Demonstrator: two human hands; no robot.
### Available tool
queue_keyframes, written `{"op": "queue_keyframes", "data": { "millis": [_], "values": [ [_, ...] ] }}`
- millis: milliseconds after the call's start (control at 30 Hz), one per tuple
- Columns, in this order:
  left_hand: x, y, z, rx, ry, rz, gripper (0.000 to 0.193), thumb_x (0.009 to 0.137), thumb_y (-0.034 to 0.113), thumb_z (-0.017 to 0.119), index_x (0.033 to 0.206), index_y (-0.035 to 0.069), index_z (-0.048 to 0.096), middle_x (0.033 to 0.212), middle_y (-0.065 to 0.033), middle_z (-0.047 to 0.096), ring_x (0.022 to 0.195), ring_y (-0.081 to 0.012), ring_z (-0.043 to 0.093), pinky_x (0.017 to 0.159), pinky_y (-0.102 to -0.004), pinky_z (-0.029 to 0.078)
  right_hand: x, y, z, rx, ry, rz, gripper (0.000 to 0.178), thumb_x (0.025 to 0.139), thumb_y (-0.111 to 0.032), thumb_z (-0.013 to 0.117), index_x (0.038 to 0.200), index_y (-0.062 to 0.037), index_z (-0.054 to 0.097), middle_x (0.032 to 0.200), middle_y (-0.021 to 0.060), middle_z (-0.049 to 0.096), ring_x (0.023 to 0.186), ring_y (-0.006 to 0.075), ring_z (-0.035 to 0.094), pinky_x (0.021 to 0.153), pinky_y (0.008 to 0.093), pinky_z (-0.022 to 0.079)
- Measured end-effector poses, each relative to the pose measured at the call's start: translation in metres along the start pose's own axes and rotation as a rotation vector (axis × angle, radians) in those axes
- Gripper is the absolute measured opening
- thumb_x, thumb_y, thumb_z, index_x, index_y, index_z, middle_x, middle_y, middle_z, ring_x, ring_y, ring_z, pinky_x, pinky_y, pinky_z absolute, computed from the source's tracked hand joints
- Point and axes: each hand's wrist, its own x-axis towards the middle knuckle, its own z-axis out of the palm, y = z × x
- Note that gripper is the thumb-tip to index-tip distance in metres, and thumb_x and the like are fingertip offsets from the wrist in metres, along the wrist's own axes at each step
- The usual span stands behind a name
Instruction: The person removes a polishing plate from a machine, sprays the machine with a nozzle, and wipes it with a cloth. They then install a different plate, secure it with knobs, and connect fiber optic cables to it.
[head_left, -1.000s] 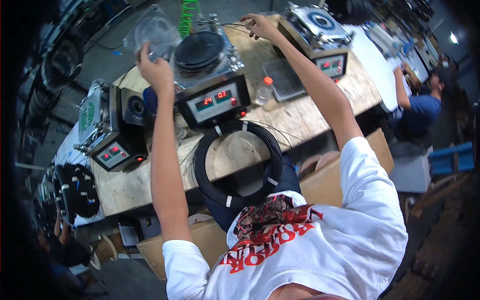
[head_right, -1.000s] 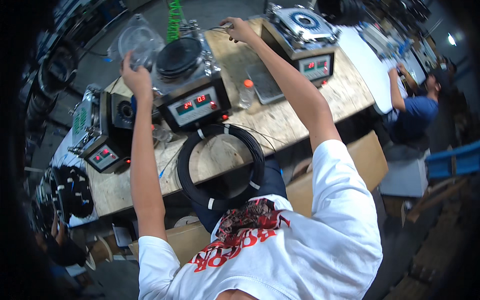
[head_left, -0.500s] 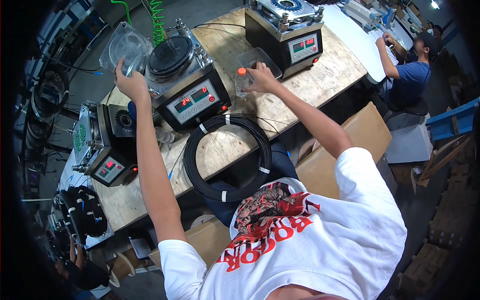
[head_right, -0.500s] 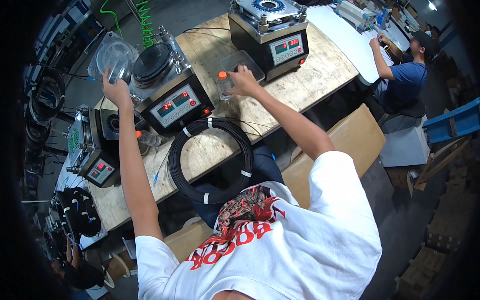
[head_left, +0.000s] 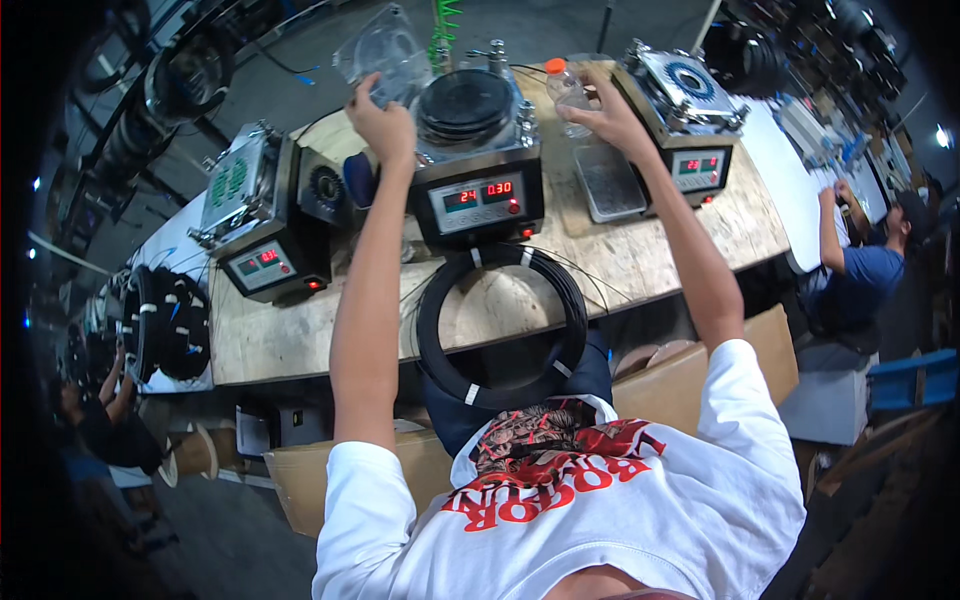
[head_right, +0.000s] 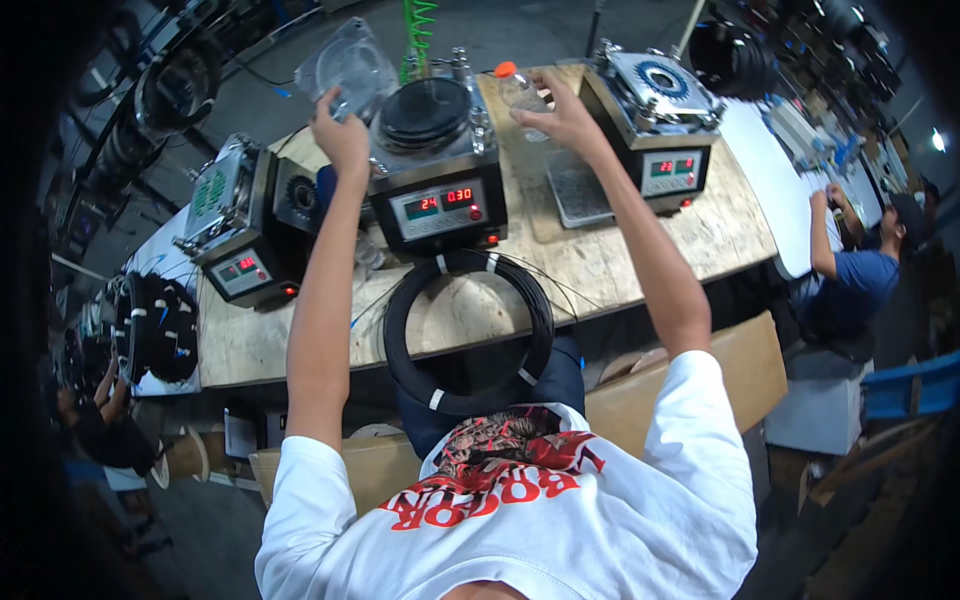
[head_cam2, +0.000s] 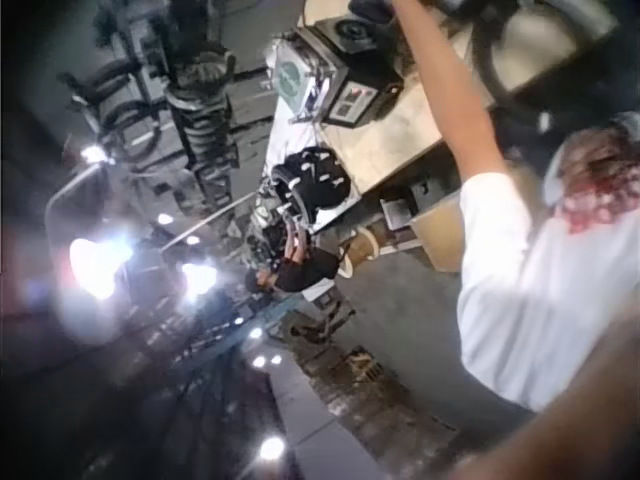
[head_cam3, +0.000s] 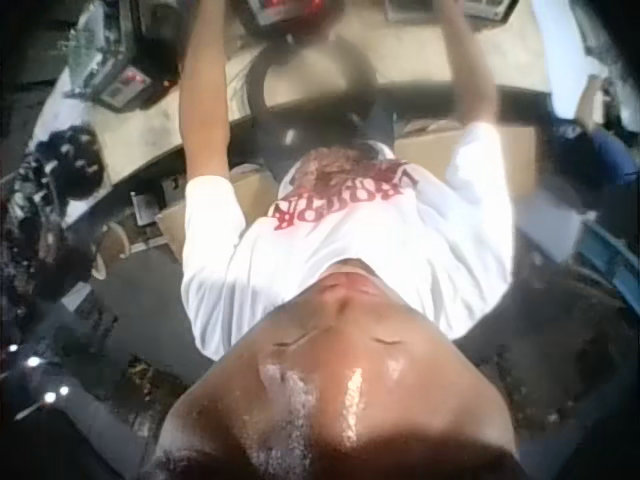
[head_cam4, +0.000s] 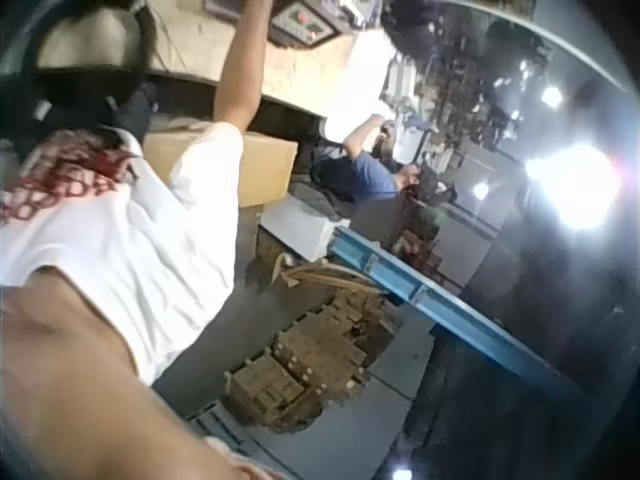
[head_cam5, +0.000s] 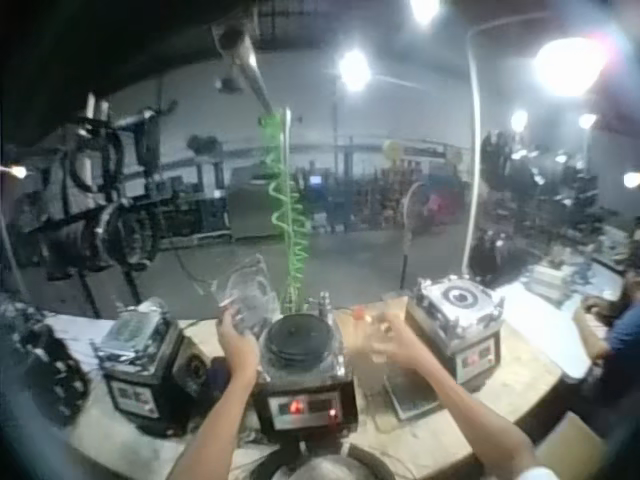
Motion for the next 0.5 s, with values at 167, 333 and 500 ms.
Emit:
{"op": "queue_keyframes", "data": {
  "millis": [167, 333, 500],
  "values": [
    [-0.002, 0.0, -0.015, 0.036, 0.044, -0.014, 0.047, 0.073, -0.014, 0.053, 0.116, 0.003, 0.061, 0.122, -0.0232, 0.052, 0.118, -0.0417, 0.052, 0.103, -0.0451, 0.042, 0.041, -0.064, 0.01, -0.701, -0.037, -0.26, 0.058, 0.068, -0.022, 0.079, 0.123, -0.014, 0.063, 0.128, 0.0132, 0.052, 0.124, 0.0323, 0.045, 0.099, 0.0477, 0.041],
    [-0.005, 0.011, -0.013, 0.0, 0.019, -0.034, 0.046, 0.075, -0.014, 0.054, 0.117, 0.004, 0.06, 0.124, -0.0221, 0.049, 0.118, -0.0412, 0.053, 0.101, -0.0445, 0.045, 0.061, -0.093, 0.01, -1.09, 0.003, -0.646, 0.046, 0.069, -0.013, 0.076, 0.115, -0.0158, 0.069, 0.131, 0.0079, 0.052, 0.123, 0.022, 0.043, 0.094, 0.0398, 0.035],
    [-0.005, 0.011, -0.013, 0.0, 0.0, -0.058, 0.047, 0.076, -0.015, 0.055, 0.118, 0.006, 0.059, 0.123, -0.0217, 0.048, 0.119, -0.0412, 0.054, 0.1, -0.045, 0.046, 0.064, -0.126, 0.037, -1.238, -0.036, -0.797, 0.034, 0.073, -0.008, 0.072, 0.106, -0.0129, 0.07, 0.136, 0.0065, 0.052, 0.122, 0.0204, 0.043, 0.096, 0.0372, 0.036]
  ]
}}
